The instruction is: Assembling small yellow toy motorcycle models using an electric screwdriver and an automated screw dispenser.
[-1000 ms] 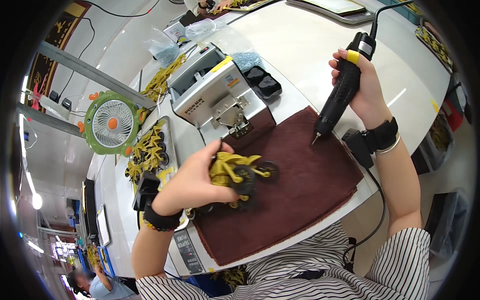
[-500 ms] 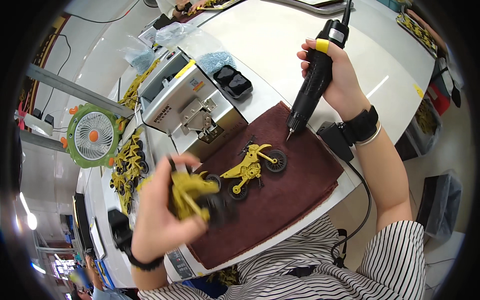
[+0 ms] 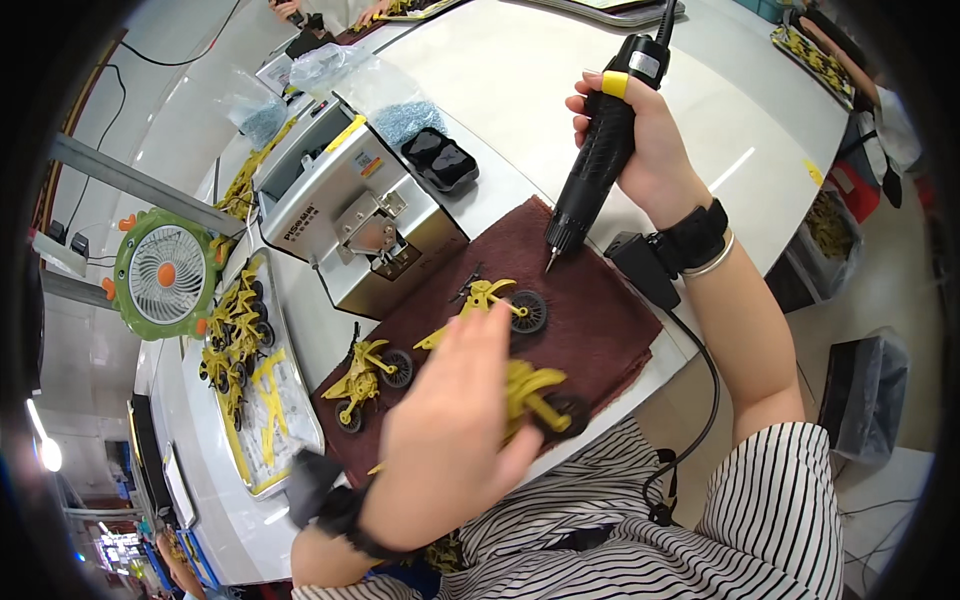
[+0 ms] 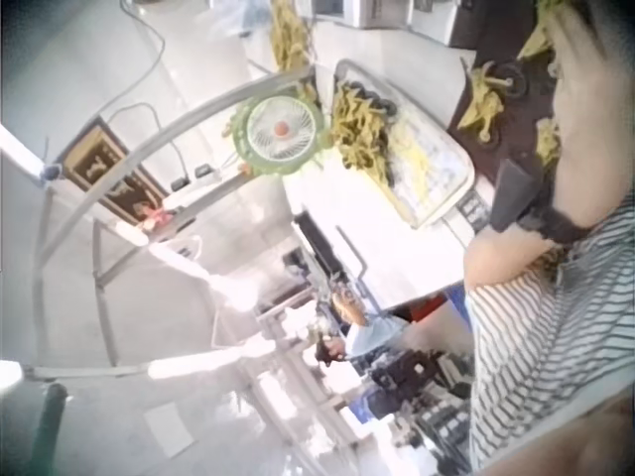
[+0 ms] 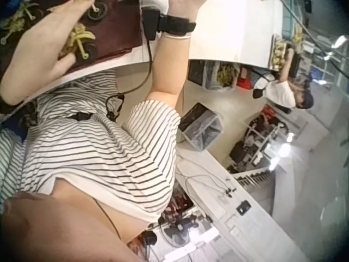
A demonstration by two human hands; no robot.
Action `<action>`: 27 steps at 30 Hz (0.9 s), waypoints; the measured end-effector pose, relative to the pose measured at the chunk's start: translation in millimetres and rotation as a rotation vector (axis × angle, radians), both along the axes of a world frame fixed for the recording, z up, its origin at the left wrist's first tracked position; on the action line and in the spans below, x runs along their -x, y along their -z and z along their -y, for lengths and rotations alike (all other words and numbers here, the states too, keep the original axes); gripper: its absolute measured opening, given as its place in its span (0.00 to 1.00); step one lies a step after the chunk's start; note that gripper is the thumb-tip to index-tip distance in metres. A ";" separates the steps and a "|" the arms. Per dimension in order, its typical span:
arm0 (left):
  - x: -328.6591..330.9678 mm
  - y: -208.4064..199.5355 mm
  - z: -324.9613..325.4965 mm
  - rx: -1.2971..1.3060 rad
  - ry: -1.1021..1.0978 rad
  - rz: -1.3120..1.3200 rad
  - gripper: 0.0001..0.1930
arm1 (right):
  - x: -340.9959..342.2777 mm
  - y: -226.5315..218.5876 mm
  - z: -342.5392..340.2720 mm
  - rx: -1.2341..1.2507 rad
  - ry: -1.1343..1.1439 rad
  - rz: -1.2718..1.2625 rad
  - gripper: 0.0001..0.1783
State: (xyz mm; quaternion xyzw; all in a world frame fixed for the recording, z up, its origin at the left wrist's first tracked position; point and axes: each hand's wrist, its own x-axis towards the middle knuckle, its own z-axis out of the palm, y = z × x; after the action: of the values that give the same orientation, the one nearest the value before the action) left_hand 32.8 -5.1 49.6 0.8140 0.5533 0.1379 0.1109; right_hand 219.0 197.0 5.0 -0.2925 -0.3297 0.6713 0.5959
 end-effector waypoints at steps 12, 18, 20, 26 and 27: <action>11.3 31.5 -30.2 0.144 0.139 -0.220 0.50 | 1.5 -3.0 3.9 -0.009 0.020 -0.001 0.12; 22.0 35.6 -36.7 0.105 0.261 -0.108 0.43 | 3.1 -4.1 4.9 -0.010 0.003 -0.010 0.12; 24.3 40.2 -33.4 0.043 0.171 -0.131 0.36 | 2.6 -4.7 4.4 -0.013 -0.006 -0.025 0.12; 47.1 21.5 -24.2 0.016 0.152 -0.103 0.39 | 4.6 -4.3 2.9 0.002 -0.012 -0.029 0.12; 50.1 10.8 -19.3 0.029 0.125 -0.077 0.40 | 3.6 -5.2 3.0 -0.008 -0.006 -0.024 0.12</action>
State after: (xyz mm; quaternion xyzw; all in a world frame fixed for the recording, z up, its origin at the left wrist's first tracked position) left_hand -17.4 14.1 38.8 0.8498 0.5074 0.0913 0.1097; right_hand 215.4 194.0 10.1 -0.2811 -0.3260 0.6753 0.5988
